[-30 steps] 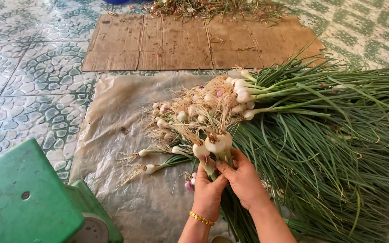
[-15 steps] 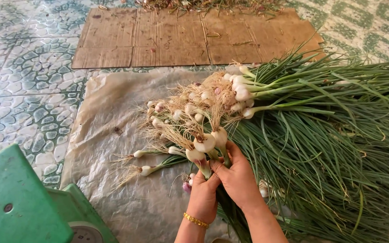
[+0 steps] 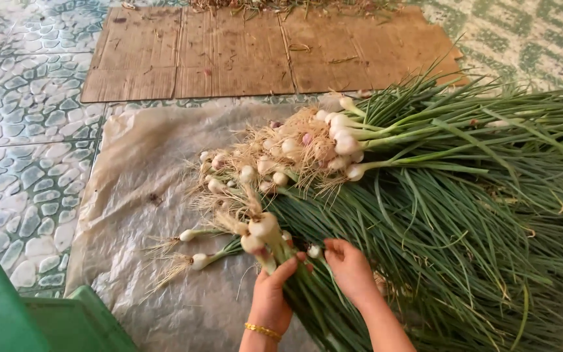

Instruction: The person is weighing bunches of green onions on a mechanical scale and sorting them into piles on the floor.

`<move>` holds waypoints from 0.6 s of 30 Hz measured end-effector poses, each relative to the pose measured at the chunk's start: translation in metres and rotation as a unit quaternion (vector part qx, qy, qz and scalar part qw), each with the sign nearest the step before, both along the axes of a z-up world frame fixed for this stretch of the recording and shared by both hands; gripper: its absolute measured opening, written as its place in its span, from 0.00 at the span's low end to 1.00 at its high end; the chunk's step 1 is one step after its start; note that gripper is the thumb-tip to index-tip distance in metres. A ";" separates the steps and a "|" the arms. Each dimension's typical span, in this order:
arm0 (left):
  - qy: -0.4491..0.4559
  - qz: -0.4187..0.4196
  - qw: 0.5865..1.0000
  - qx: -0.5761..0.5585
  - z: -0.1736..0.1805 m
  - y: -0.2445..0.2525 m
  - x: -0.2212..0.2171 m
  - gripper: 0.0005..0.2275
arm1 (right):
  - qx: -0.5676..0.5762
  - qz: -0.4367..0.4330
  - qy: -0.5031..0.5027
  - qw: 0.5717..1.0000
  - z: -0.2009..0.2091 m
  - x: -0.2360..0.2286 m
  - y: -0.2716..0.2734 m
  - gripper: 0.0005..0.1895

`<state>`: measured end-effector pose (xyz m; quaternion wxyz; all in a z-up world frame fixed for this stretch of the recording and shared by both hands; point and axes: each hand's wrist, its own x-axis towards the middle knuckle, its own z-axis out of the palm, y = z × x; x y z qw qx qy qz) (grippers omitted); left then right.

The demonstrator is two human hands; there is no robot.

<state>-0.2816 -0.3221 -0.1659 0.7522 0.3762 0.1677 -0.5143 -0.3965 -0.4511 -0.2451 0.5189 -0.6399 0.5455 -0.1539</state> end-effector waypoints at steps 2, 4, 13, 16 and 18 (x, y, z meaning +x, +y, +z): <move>0.026 0.011 0.999 0.024 -0.020 0.014 0.001 0.17 | 0.008 0.035 0.133 0.991 -0.014 -0.002 0.011 0.20; 0.052 0.022 0.998 0.041 -0.039 0.021 0.001 0.20 | 0.010 0.070 0.262 0.963 -0.031 -0.003 0.011 0.23; 0.056 -0.017 0.998 0.030 -0.026 0.041 -0.014 0.18 | -0.109 0.117 0.297 0.941 -0.010 -0.001 0.031 0.15; 0.051 -0.001 0.998 0.037 -0.022 0.037 -0.017 0.18 | -0.063 0.082 0.196 0.975 0.032 0.019 0.032 0.09; 0.050 -0.001 0.997 0.051 -0.024 0.036 -0.018 0.16 | -0.067 0.119 0.196 0.971 0.020 0.034 0.024 0.15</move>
